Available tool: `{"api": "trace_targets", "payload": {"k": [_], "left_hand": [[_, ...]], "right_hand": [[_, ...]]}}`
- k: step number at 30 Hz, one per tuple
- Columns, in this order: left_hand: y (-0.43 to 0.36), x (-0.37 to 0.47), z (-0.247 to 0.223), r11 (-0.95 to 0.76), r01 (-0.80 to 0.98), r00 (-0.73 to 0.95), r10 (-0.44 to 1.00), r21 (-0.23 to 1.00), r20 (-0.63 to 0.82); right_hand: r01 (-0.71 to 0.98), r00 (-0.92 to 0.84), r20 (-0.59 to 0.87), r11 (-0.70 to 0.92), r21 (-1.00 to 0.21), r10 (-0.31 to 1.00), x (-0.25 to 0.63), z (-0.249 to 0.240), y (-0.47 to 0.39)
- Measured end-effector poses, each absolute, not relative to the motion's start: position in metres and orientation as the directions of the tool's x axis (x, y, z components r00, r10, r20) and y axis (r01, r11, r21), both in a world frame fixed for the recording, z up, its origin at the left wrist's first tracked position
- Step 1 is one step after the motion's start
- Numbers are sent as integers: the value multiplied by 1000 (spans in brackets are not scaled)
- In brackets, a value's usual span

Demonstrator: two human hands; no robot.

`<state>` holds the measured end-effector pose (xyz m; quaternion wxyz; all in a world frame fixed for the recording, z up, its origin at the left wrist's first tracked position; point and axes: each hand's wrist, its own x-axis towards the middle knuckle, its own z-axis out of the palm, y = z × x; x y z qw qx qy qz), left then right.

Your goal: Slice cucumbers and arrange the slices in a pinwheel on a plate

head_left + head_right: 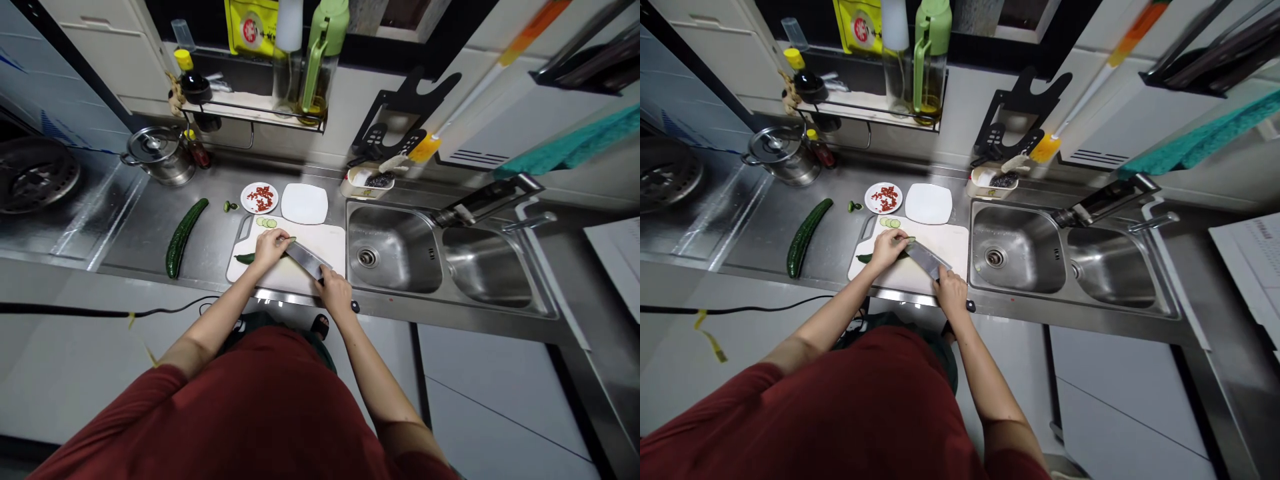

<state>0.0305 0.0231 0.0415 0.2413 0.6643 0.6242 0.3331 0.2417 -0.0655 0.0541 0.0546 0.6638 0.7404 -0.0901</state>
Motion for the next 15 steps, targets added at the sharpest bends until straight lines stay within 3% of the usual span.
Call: {"api": "trace_targets", "payload": {"k": [3, 6, 15], "left_hand": [[33, 23, 30, 102, 569, -207, 978, 816, 23], [46, 14, 19, 221, 522, -304, 951, 824, -62], [77, 8, -4, 298, 610, -385, 921, 734, -55]], "right_hand": [[995, -81, -196, 68, -72, 977, 248, 49, -66], [996, -57, -187, 43, -78, 981, 252, 45, -65], [995, -24, -181, 7, -96, 983, 255, 40, -65]]}}
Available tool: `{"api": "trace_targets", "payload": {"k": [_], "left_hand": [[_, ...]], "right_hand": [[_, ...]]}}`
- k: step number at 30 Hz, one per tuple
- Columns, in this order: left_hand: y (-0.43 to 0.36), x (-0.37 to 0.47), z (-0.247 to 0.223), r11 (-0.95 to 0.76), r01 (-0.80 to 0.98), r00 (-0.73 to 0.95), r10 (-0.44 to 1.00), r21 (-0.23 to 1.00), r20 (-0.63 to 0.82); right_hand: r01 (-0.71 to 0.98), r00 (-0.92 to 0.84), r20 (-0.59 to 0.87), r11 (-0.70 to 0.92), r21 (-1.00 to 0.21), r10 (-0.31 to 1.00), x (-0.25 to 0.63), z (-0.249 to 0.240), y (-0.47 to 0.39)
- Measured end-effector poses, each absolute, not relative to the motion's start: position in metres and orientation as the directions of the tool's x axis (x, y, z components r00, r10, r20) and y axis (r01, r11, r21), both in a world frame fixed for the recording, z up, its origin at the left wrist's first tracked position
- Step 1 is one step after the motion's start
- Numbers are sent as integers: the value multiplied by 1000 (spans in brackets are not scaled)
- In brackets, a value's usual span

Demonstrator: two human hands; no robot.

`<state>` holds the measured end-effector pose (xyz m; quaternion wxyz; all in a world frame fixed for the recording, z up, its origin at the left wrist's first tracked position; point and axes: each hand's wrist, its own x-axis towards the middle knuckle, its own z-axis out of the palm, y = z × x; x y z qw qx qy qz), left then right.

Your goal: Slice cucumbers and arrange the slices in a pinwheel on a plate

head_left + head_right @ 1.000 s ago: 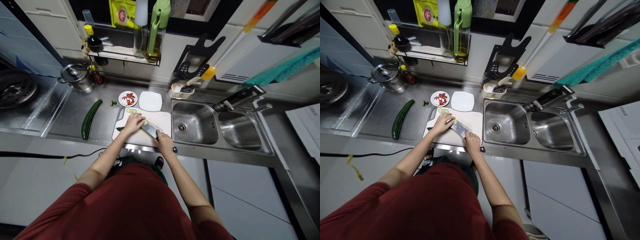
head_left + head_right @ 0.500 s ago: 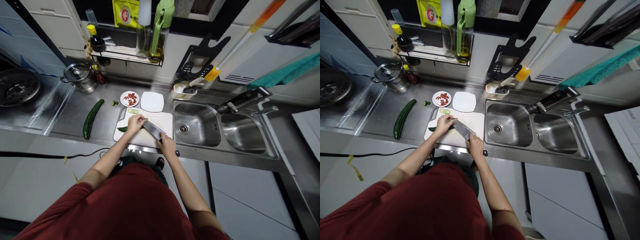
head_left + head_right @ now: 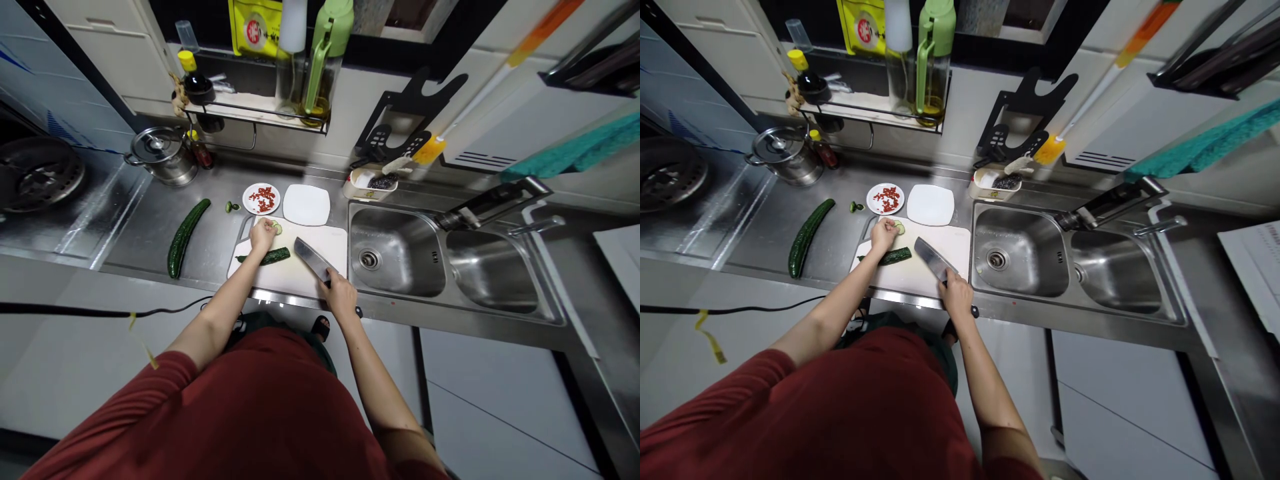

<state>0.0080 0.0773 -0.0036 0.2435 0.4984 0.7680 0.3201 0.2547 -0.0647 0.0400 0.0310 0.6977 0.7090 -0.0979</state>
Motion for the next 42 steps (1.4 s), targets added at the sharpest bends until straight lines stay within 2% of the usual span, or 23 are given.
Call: {"api": "trace_targets", "payload": {"k": [15, 21, 35, 42], "left_hand": [[95, 16, 1, 306, 799, -318, 946, 517, -67], [96, 13, -7, 239, 813, -286, 958, 531, 7], [98, 12, -5, 256, 810, -285, 958, 527, -29], [84, 4, -2, 235, 794, -302, 953, 560, 27]], "right_hand": [[989, -24, -185, -3, -145, 982, 255, 38, -64], [988, -3, -213, -30, -148, 977, 255, 41, -64], [985, 3, -205, -38, -167, 979, 254, 41, -65], [986, 3, -199, -37, -165, 980, 254, 41, -64]]}}
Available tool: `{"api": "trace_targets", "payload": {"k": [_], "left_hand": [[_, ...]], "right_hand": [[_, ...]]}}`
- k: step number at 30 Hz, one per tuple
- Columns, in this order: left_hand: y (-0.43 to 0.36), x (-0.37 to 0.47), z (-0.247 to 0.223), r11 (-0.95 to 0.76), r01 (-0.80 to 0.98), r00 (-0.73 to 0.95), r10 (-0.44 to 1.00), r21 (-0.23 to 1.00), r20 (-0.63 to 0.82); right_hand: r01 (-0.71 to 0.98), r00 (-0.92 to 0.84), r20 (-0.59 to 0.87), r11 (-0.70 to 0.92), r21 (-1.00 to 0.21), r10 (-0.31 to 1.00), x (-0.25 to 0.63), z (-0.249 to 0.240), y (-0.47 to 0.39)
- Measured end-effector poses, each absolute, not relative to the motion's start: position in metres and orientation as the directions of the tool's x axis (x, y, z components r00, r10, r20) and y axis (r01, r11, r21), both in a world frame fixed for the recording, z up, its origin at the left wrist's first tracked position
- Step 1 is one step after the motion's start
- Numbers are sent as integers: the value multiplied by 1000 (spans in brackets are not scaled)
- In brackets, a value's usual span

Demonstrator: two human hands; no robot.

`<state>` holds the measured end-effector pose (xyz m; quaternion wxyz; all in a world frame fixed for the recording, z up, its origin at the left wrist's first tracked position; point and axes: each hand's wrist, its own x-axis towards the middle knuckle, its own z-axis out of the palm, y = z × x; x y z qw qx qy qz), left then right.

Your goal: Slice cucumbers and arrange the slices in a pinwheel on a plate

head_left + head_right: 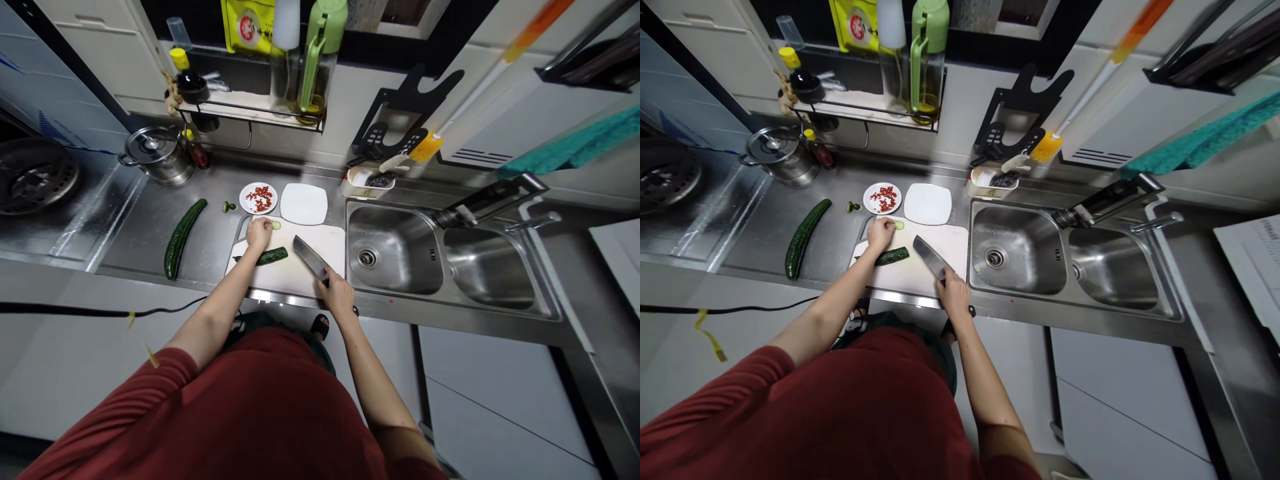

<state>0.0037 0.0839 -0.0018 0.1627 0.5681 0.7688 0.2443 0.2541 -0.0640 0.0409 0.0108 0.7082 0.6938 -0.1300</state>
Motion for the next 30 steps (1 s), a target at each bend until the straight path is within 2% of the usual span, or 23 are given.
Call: {"api": "trace_targets", "payload": {"k": [7, 16, 20, 26, 30], "left_hand": [[51, -1, 10, 179, 784, -258, 965, 595, 49], [13, 0, 16, -12, 811, -66, 992, 585, 112], [5, -1, 16, -53, 811, -4, 995, 583, 96], [1, 4, 12, -162, 793, 121, 987, 587, 109], [0, 9, 7, -173, 782, 120, 985, 599, 128]], "right_hand": [[985, -17, -214, -20, -172, 977, 250, 44, -61], [978, -22, -265, -34, -206, 964, 240, 50, -55], [976, -32, -316, -39, -216, 948, 234, 52, -52], [971, -119, -368, 30, -239, 922, 220, 56, -46], [968, -166, -397, 73, -240, 903, 213, 58, -45]]}}
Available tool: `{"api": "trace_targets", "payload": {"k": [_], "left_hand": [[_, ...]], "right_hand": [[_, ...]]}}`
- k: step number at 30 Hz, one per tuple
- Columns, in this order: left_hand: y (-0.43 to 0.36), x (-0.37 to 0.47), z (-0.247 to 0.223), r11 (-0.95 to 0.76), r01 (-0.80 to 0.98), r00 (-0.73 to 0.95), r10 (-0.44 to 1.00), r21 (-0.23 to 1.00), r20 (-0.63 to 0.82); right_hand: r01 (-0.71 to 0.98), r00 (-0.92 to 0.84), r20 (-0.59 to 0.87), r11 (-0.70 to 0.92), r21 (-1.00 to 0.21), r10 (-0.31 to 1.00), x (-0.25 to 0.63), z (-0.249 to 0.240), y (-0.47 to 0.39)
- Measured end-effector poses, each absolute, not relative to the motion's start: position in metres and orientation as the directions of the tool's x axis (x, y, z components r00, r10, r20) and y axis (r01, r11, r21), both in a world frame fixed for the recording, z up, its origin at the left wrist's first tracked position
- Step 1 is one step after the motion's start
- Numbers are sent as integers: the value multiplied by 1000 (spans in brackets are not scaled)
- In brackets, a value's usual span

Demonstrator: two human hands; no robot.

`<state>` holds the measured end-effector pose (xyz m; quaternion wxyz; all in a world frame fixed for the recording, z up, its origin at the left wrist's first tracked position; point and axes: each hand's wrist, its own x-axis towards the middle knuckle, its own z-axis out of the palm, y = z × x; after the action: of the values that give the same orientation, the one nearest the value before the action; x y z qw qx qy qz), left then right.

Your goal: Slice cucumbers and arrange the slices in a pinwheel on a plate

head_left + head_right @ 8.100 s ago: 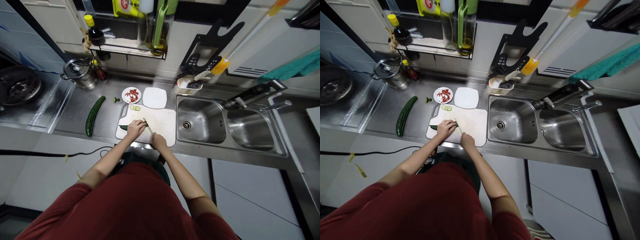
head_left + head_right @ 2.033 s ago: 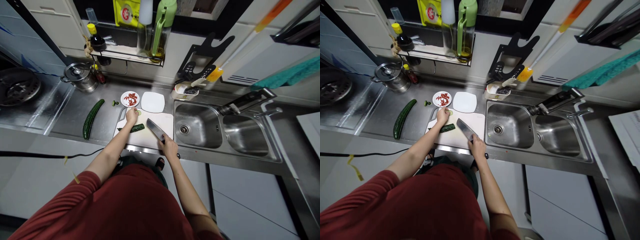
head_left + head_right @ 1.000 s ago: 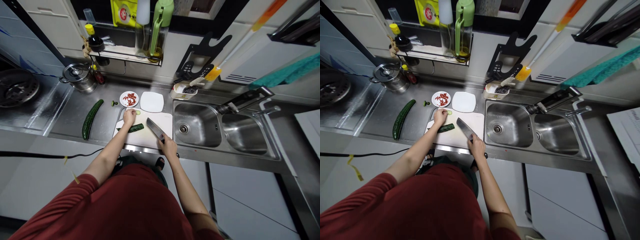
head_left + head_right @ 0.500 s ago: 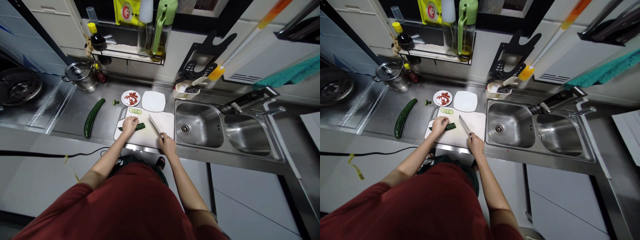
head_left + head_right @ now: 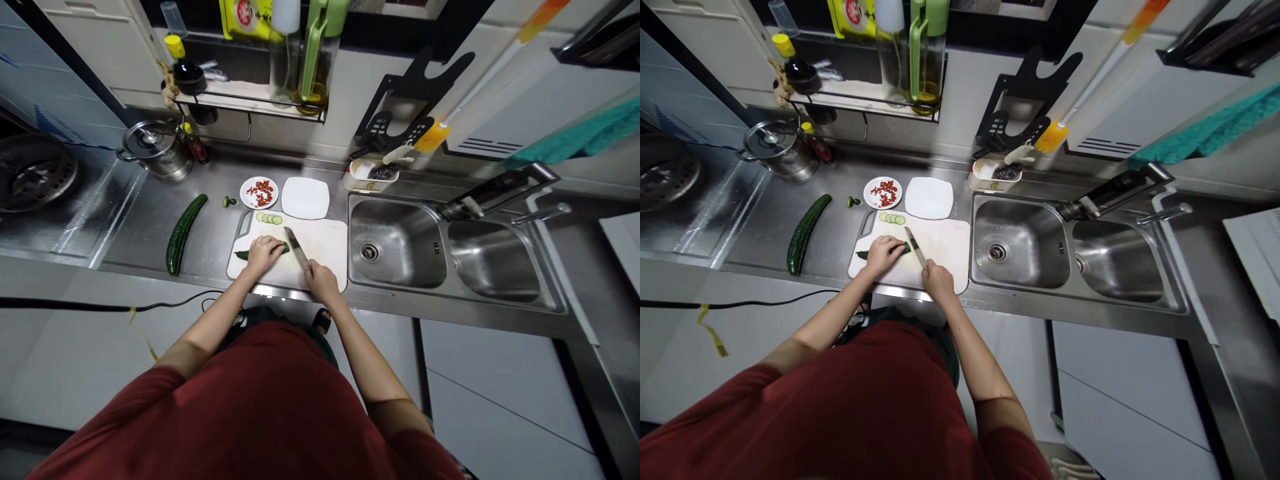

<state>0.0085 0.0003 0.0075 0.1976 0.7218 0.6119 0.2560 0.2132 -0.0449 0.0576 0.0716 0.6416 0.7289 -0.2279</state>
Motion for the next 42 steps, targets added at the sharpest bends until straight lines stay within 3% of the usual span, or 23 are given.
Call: {"api": "trace_targets", "payload": {"k": [10, 21, 31, 42], "left_hand": [[-9, 16, 7, -101, 818, 77, 995, 567, 67], [-30, 25, -2, -215, 836, 117, 969, 505, 219], [-29, 22, 6, -151, 924, 147, 988, 352, 38], [-18, 18, 11, -156, 913, 131, 987, 376, 91]], "right_hand": [[970, -178, -406, 89, -228, 896, 210, 60, -46], [975, -157, -433, 70, -209, 888, 213, 68, -52], [975, -159, -432, 73, -209, 888, 216, 66, -53], [979, -161, -425, 91, -180, 891, 210, 68, -55]]}}
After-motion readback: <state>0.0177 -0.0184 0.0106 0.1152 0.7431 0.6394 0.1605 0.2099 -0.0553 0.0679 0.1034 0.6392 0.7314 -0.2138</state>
